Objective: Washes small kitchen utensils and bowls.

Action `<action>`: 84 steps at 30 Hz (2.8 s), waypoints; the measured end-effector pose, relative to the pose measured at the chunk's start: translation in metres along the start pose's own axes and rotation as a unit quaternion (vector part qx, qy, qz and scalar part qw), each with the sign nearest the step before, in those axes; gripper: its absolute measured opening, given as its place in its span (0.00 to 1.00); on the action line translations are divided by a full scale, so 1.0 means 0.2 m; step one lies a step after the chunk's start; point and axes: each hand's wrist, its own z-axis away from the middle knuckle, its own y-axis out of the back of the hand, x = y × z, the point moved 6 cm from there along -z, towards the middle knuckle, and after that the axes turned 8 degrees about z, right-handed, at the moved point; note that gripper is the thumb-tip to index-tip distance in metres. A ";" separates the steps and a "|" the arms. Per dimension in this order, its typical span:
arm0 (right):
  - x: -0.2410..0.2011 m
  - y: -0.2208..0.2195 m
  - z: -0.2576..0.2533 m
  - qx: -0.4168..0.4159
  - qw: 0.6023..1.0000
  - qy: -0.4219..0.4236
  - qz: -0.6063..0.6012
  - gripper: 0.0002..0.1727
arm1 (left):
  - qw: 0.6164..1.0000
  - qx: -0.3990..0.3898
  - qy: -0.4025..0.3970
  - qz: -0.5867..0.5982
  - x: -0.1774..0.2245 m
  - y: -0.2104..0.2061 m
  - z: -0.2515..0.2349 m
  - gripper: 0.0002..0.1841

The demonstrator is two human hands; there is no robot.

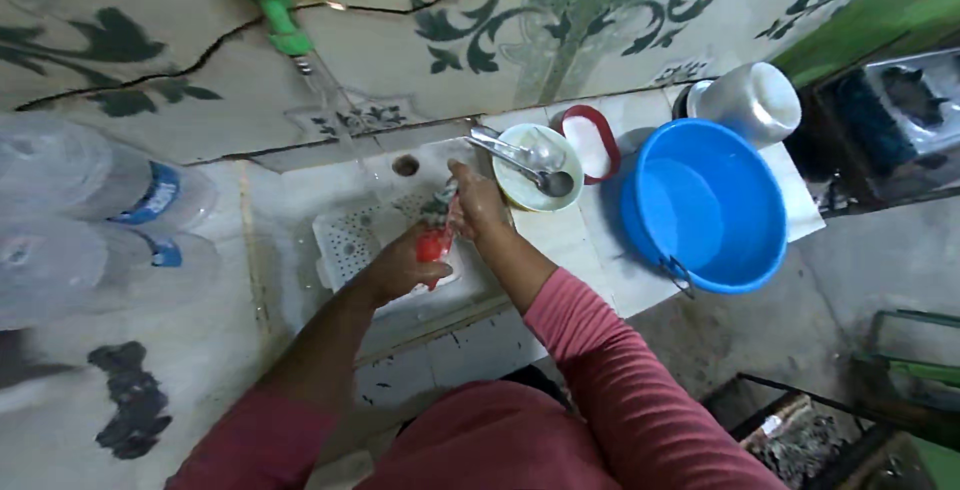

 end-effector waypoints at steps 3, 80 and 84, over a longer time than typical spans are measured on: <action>-0.13 0.20 0.05 0.032 0.998 0.013 0.045 0.29 | 0.996 -0.059 0.060 0.014 -0.04 -0.01 -0.04 0.32; 0.01 -0.56 0.02 -0.005 0.725 0.386 0.571 0.23 | 0.851 0.174 -0.093 0.487 -0.09 0.26 0.13 0.18; 0.00 -0.35 -0.10 0.000 0.744 0.346 0.571 0.25 | 0.911 0.213 -0.042 0.350 -0.14 0.41 0.17 0.21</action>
